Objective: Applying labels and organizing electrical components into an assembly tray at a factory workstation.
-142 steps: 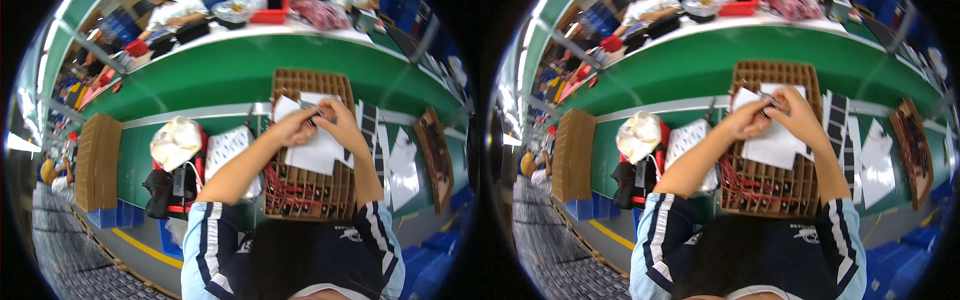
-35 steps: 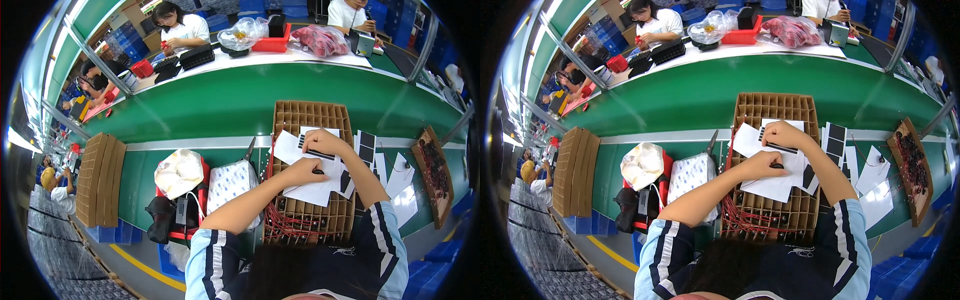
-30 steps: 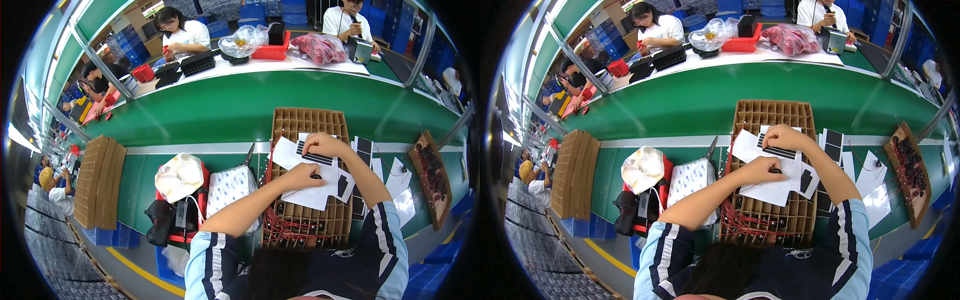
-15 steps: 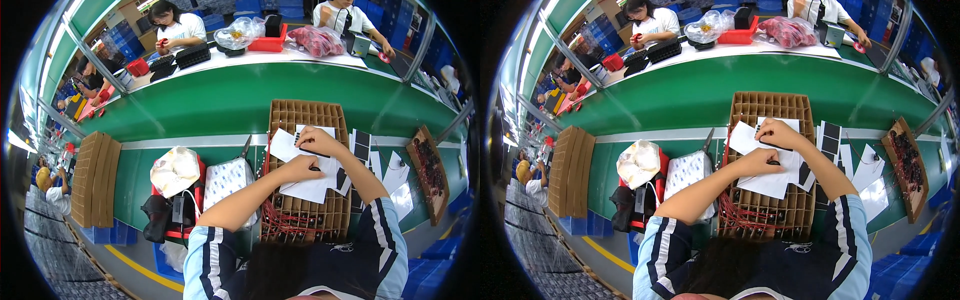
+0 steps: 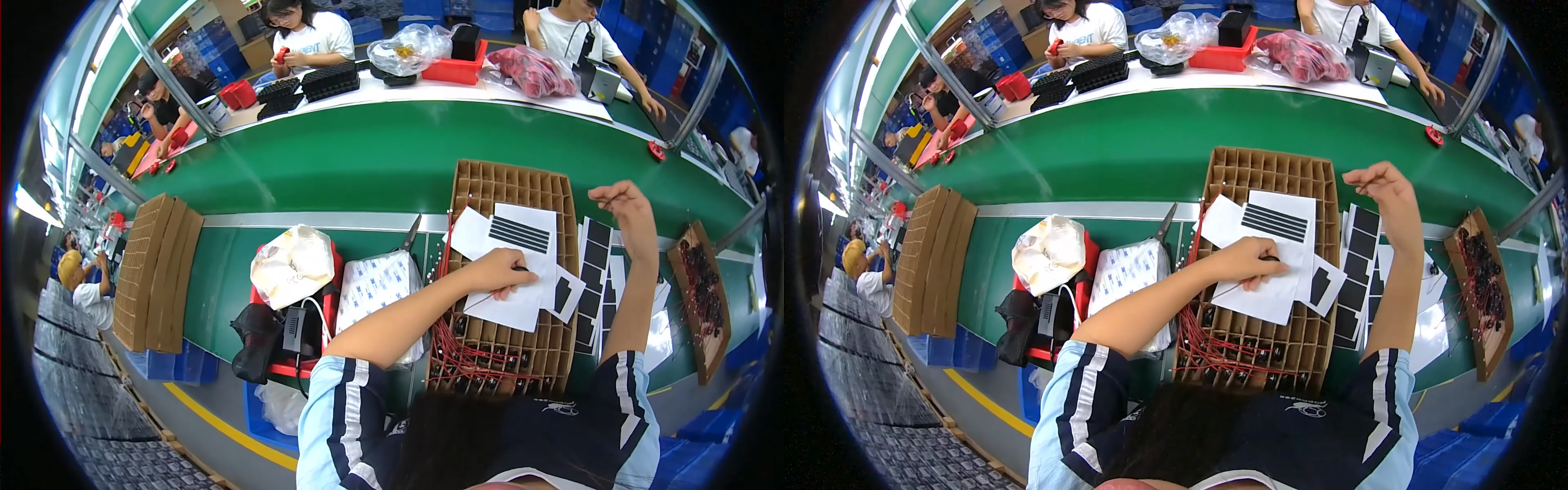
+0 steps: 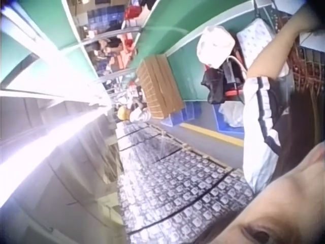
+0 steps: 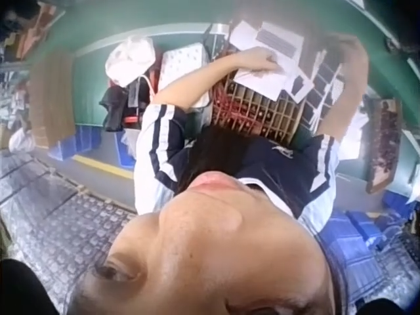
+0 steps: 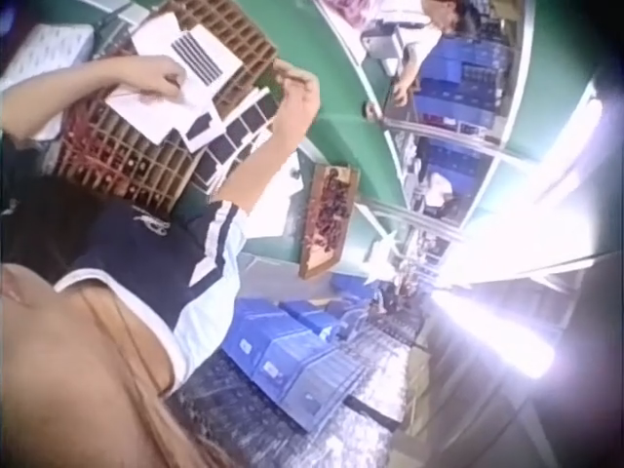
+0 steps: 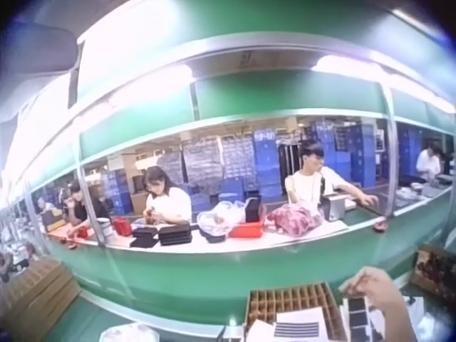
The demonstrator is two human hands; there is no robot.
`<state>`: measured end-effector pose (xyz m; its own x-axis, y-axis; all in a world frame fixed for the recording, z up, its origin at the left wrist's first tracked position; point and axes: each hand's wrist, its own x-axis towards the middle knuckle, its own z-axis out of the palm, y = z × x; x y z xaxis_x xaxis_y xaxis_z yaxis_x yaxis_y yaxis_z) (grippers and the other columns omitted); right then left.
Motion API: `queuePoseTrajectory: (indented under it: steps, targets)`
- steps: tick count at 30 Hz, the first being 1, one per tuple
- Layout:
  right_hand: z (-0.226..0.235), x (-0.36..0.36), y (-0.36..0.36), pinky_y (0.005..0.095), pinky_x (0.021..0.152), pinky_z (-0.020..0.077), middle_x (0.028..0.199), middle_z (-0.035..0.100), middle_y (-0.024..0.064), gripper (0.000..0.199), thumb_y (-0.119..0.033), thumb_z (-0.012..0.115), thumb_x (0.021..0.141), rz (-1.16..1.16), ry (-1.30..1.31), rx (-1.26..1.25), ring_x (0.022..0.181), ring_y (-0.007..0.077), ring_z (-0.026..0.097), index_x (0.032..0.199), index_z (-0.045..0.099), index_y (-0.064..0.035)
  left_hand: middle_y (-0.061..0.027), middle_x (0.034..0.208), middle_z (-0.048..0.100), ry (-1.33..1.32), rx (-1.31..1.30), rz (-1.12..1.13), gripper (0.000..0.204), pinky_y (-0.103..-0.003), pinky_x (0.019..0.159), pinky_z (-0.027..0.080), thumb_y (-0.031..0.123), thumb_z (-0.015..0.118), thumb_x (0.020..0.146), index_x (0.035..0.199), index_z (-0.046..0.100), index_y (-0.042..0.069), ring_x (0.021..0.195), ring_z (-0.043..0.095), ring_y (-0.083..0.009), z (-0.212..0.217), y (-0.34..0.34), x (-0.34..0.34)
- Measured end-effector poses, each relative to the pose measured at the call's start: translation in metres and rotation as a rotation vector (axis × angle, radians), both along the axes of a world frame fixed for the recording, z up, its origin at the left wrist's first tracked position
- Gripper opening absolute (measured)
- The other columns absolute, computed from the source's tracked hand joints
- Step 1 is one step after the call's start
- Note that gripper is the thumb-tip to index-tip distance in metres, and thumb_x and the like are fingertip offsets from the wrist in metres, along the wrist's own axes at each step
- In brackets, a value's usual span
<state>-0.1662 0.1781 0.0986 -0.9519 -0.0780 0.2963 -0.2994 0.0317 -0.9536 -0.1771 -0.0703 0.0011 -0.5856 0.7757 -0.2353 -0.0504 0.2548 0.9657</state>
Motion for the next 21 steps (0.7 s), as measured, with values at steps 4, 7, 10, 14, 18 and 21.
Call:
queuePoseTrajectory:
  steps: [4, 7, 10, 14, 18, 21]
  targets:
    - [0.008, 0.011, -0.024, 0.0257, 0.075, 0.0415, 0.083, 0.059, 0.0107, 0.016, 0.004, 0.045, 0.075, 0.048, 0.042, 0.003, 0.077, 0.0146, 0.054, 0.089, 0.046, -0.0026, -0.0102, 0.066, 0.055, -0.207, 0.226, 0.014, 0.022, -0.025, 0.039, 0.044, 0.016, 0.055, 0.083, 0.091, 0.041, 0.001, 0.047, 0.055, -0.016, 0.006, -0.007, -0.004]
    - [0.003, 0.016, -0.051, 0.0227, 0.07, 0.0421, 0.076, 0.053, 0.0051, 0.014, 0.003, 0.05, 0.077, 0.125, 0.016, 0.068, 0.073, 0.0112, 0.053, 0.091, 0.049, -0.0005, -0.0109, 0.071, 0.056, -0.261, 0.335, 0.056, 0.027, -0.025, 0.043, 0.04, 0.01, 0.053, 0.083, 0.101, 0.034, 0.004, 0.049, 0.053, -0.0152, 0.023, -0.012, -0.005]
    - [-0.007, 0.022, -0.066, 0.0211, 0.066, 0.04, 0.075, 0.05, 0.0023, 0.025, 0.001, 0.052, 0.077, 0.157, -0.014, 0.074, 0.07, 0.0088, 0.049, 0.102, 0.054, 0.0006, -0.0129, 0.083, 0.054, -0.376, 0.468, 0.071, 0.039, -0.026, 0.046, 0.039, -0.003, 0.049, 0.079, 0.108, 0.027, 0.009, 0.056, 0.052, -0.0164, 0.031, -0.015, -0.001]
    - [-0.013, 0.019, -0.076, 0.0194, 0.062, 0.0361, 0.072, 0.048, 0.0016, 0.038, 0.002, 0.048, 0.078, 0.183, -0.002, 0.279, 0.069, 0.0076, 0.047, 0.116, 0.048, 0.0008, -0.0136, 0.087, 0.052, -0.337, 0.536, 0.173, 0.04, -0.026, 0.05, 0.043, -0.005, 0.047, 0.079, 0.11, 0.025, 0.01, 0.057, 0.053, -0.0175, 0.033, -0.021, 0.002]
    - [-0.007, 0.02, -0.081, 0.0236, 0.062, 0.0385, 0.062, 0.053, 0.0011, 0.031, -0.002, 0.051, 0.076, 0.15, -0.036, 0.191, 0.063, 0.0082, 0.049, 0.106, 0.054, -0.0019, -0.0098, 0.073, 0.056, -0.24, 0.517, 0.284, 0.028, -0.022, 0.043, 0.038, 0.005, 0.051, 0.083, 0.105, 0.034, 0.006, 0.049, 0.052, -0.0128, 0.032, -0.019, -0.005]
    - [-0.003, 0.02, -0.083, 0.0229, 0.06, 0.0392, 0.059, 0.054, 0.0025, 0.012, -0.005, 0.055, 0.076, 0.156, -0.005, 0.293, 0.057, 0.0083, 0.052, 0.087, 0.055, -0.0007, -0.0114, 0.074, 0.058, -0.287, 0.569, 0.32, 0.025, -0.023, 0.047, 0.04, 0.006, 0.052, 0.083, 0.104, 0.039, 0.004, 0.052, 0.054, -0.0144, 0.03, -0.017, -0.009]
